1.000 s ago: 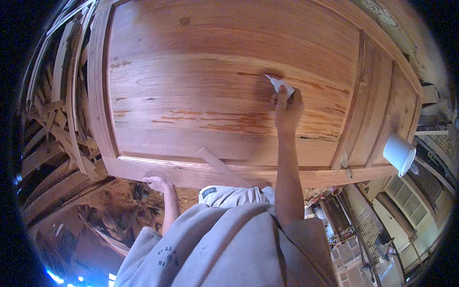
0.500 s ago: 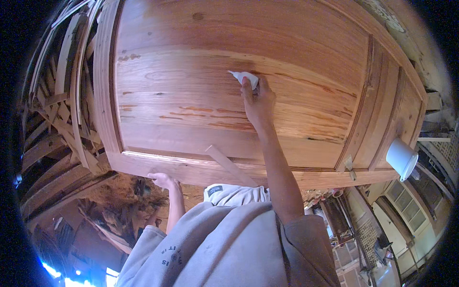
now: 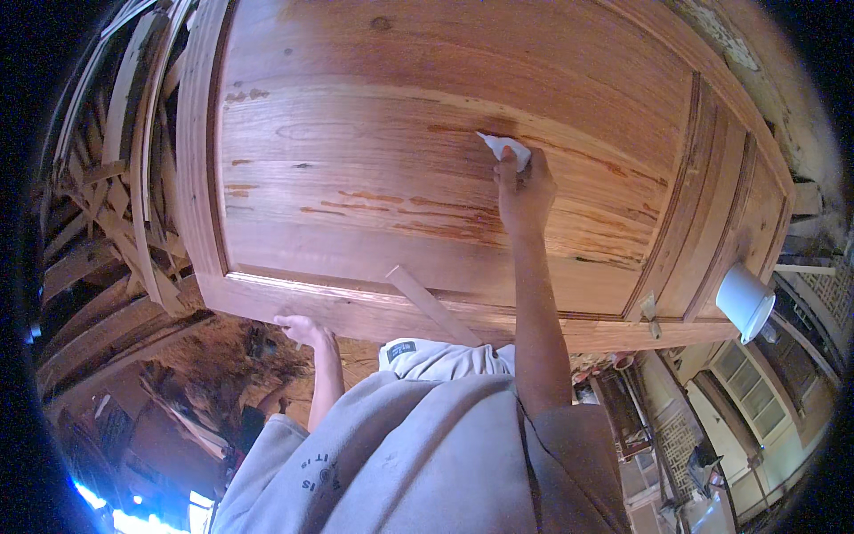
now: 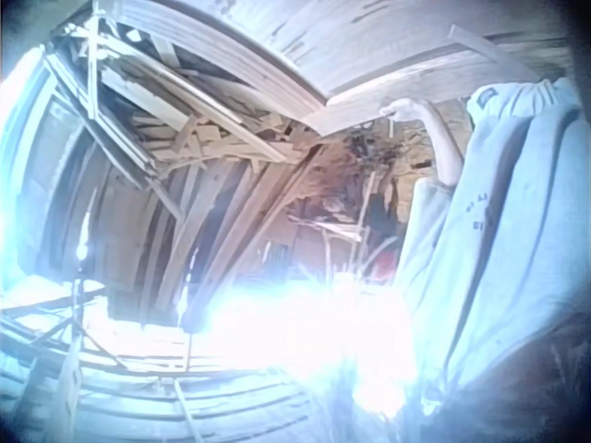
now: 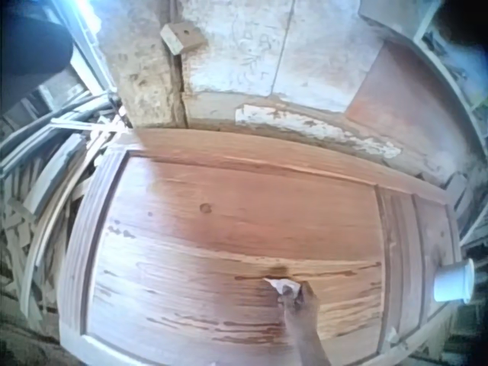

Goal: The person applies a liquid substance from a small bottle onto a large wooden panel, spreading it into a crevice and across the surface with the tip of the bottle.

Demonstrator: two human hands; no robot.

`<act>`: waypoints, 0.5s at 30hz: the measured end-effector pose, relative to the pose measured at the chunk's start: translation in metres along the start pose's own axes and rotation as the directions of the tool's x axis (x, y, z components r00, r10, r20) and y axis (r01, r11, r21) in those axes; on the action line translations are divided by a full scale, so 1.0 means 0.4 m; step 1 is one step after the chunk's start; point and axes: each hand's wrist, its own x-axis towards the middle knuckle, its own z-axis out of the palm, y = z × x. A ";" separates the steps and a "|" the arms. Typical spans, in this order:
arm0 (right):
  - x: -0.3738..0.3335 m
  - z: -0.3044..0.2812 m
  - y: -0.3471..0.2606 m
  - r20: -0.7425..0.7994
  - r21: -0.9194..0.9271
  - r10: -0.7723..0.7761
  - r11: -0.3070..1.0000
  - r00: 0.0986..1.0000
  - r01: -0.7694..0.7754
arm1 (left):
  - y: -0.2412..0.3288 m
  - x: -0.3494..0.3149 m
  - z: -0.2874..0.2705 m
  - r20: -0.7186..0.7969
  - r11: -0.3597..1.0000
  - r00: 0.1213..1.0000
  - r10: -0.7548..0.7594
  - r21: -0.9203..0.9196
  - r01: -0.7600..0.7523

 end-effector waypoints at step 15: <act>-0.059 0.017 0.019 -0.045 0.083 -0.030 0.996 0.999 0.034 | -0.012 0.012 0.004 0.000 0.999 1.000 0.010 -0.051 -0.010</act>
